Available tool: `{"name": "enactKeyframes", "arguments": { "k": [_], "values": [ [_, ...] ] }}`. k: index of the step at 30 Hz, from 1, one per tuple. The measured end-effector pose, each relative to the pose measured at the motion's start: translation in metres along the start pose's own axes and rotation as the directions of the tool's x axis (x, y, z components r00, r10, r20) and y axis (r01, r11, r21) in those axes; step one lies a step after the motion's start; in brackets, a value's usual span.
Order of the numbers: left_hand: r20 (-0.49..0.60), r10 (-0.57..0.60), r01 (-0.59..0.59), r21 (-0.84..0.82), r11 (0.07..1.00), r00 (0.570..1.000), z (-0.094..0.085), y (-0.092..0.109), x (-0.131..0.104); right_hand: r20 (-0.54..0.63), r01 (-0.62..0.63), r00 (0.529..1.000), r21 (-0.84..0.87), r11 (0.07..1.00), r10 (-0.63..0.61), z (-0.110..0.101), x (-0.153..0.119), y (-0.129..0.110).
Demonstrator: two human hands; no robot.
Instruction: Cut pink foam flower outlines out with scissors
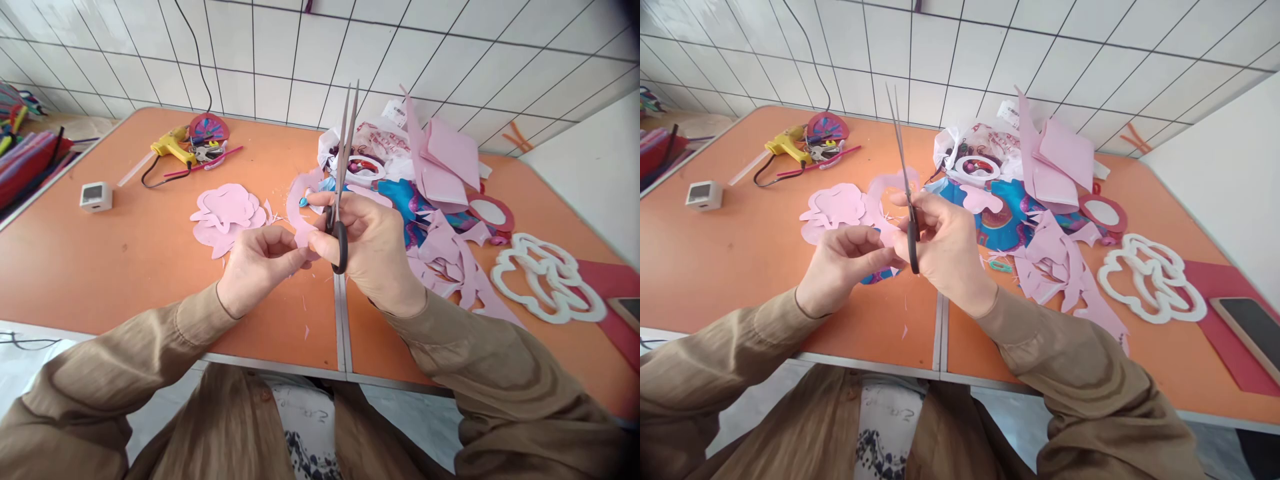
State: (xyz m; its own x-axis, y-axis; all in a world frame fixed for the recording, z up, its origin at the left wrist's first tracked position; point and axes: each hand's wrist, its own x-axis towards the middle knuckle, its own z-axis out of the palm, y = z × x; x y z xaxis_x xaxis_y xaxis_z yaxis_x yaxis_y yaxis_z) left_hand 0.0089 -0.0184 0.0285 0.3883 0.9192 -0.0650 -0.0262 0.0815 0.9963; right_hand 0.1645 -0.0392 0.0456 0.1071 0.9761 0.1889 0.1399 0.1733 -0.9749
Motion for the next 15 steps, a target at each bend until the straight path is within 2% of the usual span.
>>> {"name": "enactKeyframes", "arguments": {
  "k": [8,15],
  "values": [
    [0.082,0.0,0.01,-0.118,0.993,0.997,-0.003,-0.006,0.002,0.015,-0.001,1.0,-0.049,0.999,0.002,-0.003,0.003,0.001],
    [0.198,-0.059,0.09,-0.153,0.984,0.978,-0.007,-0.005,0.008,0.123,-0.046,0.991,-0.031,0.998,0.049,-0.012,0.01,0.0]
  ]
}}
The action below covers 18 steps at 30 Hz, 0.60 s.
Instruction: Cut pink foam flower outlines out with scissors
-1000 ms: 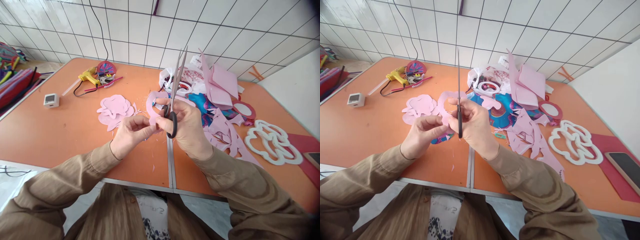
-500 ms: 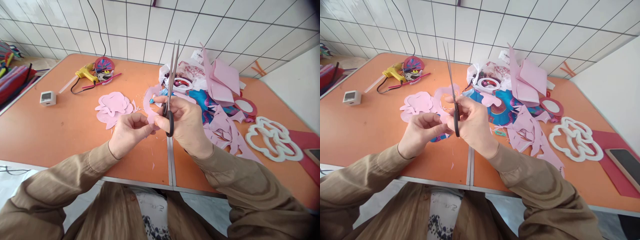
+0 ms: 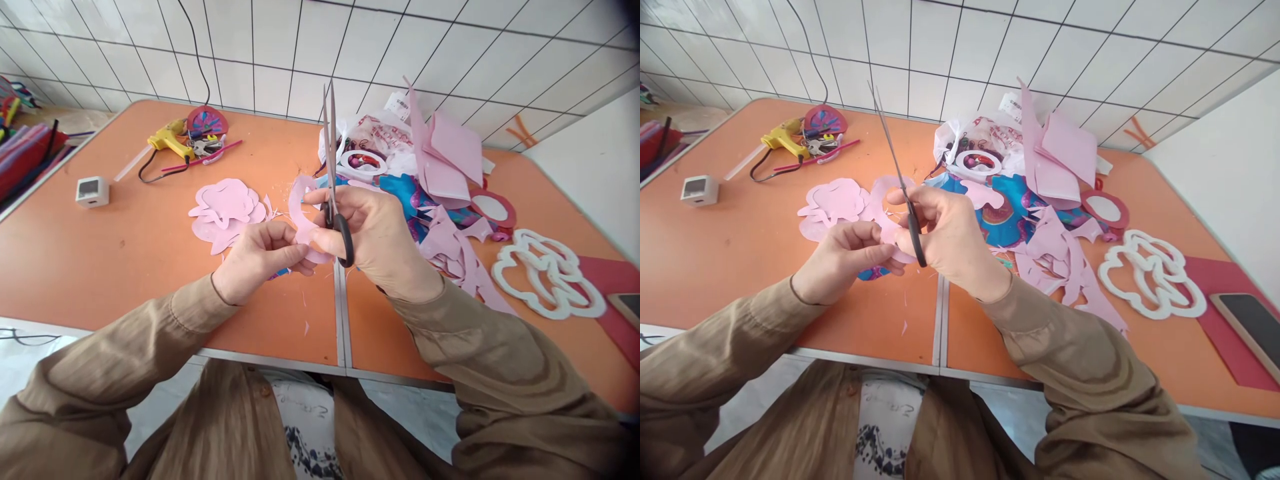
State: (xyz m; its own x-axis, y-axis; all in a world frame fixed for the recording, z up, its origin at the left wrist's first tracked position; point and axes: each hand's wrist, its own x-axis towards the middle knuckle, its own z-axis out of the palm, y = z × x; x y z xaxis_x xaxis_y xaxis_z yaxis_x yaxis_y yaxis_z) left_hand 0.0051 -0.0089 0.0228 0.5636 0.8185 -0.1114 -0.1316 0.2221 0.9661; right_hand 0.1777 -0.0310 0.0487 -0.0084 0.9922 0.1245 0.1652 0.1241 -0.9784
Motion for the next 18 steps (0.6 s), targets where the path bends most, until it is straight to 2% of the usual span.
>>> {"name": "enactKeyframes", "arguments": {
  "k": [5,10,18],
  "values": [
    [0.01,-0.07,0.071,-0.049,0.996,0.997,-0.0037,-0.0042,0.0015,0.017,-0.025,1.0,0.034,0.999,0.025,0.0003,0.0003,0.0026],
    [0.017,-0.166,0.167,-0.196,0.966,0.986,-0.0017,-0.0059,0.0007,0.02,-0.011,1.0,0.02,1.0,0.01,0.0022,0.0002,0.0037],
    [0.005,-0.192,0.187,-0.261,0.947,0.981,0.0009,-0.0058,-0.0019,-0.002,-0.009,1.0,-0.002,1.0,0.009,0.0005,0.0036,0.009]
  ]
}}
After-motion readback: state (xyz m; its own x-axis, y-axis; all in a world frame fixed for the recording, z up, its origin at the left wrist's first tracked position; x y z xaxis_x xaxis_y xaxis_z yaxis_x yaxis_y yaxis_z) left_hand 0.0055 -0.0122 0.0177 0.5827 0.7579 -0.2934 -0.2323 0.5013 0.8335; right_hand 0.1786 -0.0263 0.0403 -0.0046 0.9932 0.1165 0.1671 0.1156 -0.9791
